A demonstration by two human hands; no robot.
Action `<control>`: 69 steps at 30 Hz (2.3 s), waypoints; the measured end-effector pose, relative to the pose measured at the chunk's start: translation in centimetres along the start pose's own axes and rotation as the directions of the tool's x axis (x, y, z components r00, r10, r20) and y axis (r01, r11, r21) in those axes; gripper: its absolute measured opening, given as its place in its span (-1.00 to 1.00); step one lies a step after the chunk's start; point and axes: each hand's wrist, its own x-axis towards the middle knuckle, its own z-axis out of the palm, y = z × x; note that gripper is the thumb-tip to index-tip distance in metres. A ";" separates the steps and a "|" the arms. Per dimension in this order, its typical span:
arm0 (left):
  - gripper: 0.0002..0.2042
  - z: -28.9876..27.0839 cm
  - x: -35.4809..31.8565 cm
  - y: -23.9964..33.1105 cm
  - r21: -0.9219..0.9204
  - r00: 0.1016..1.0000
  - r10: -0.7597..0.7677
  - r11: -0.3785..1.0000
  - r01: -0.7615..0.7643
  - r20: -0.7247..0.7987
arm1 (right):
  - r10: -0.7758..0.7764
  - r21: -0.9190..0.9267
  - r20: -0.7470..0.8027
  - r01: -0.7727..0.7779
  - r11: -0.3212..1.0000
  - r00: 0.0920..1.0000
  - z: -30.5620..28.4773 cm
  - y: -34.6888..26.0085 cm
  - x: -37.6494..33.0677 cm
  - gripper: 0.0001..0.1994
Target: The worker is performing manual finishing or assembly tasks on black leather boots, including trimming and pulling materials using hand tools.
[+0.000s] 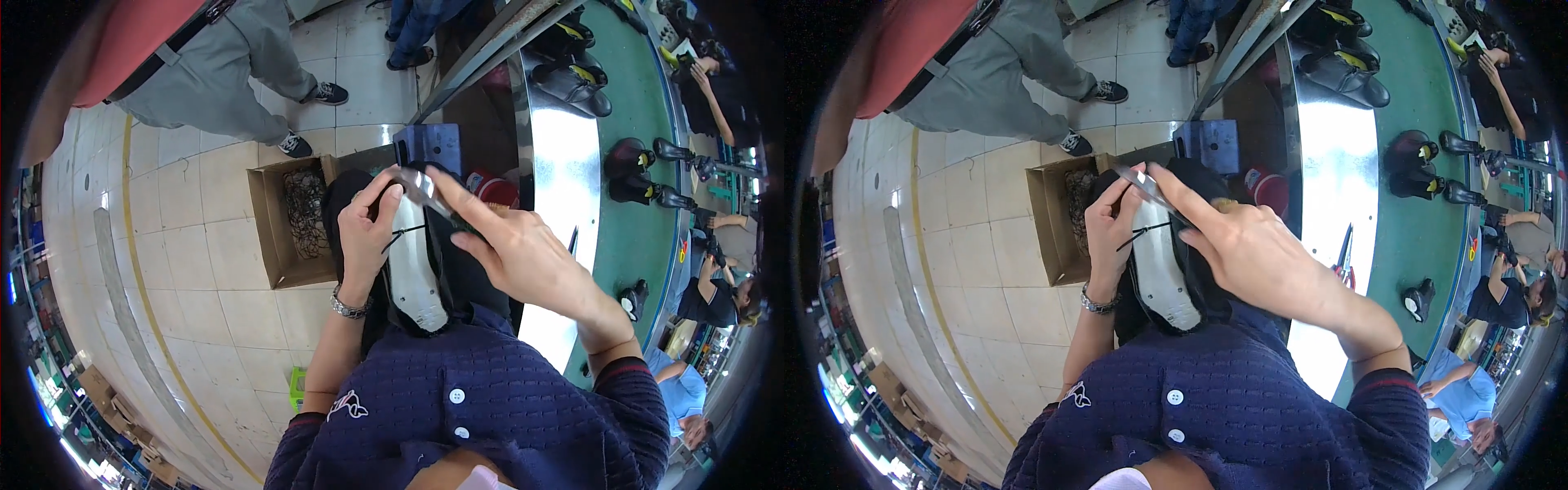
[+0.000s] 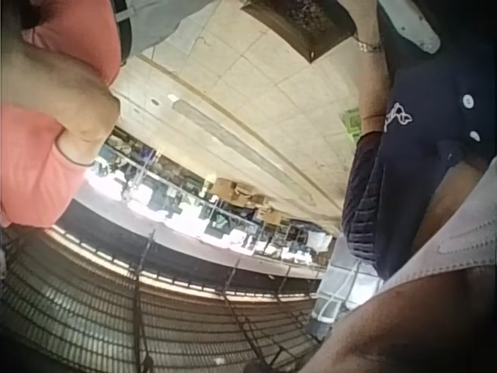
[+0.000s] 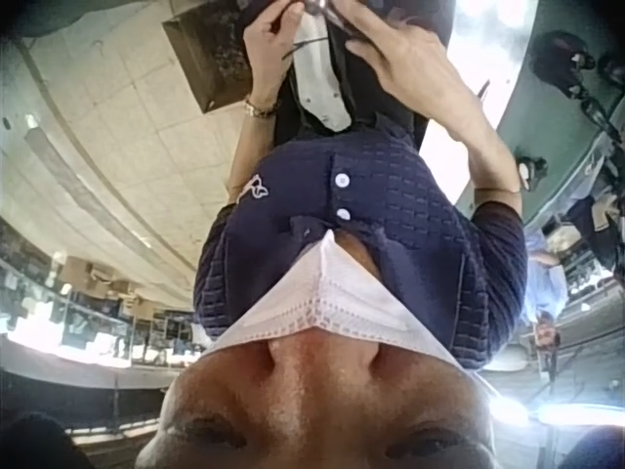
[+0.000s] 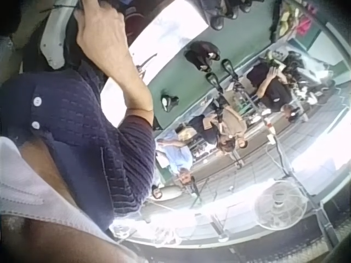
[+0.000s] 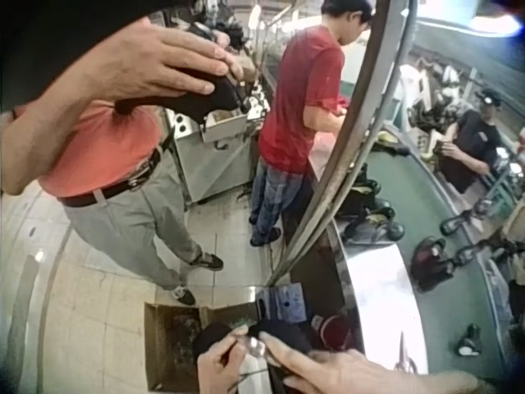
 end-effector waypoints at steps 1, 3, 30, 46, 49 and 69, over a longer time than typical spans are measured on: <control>-0.71 -0.1 -0.1 -0.2 0.004 0.999 0.048 0.999 -0.048 0.007 | 0.005 -0.003 -0.004 -0.005 1.000 1.000 0.9 -0.3 0.4 -0.27; -0.69 -0.3 -0.1 -0.2 -0.024 0.999 0.008 1.000 -0.007 0.053 | 0.028 0.006 -0.363 -0.028 1.000 0.931 4.1 0.6 0.9 -0.28; -0.62 1.6 -3.3 15.0 -0.244 0.731 0.574 0.818 -0.520 0.369 | 0.551 0.485 -0.423 -0.334 0.808 0.719 9.7 7.0 -7.7 -0.30; -0.45 16.5 -22.5 26.8 -0.589 -0.110 0.912 0.344 0.732 0.396 | 0.660 0.446 -0.749 -0.777 0.445 -0.052 17.0 20.6 -26.0 -0.62; -0.50 14.5 -23.2 27.4 -0.574 -0.075 0.813 0.469 0.671 0.577 | 0.725 0.510 -0.687 -0.745 0.431 -0.051 19.0 20.5 -27.8 -0.63; -0.83 5.3 -13.0 17.8 -0.752 0.195 0.739 0.659 -0.014 0.645 | 0.722 0.304 -0.671 -0.823 0.479 0.172 19.2 17.9 -29.4 -0.40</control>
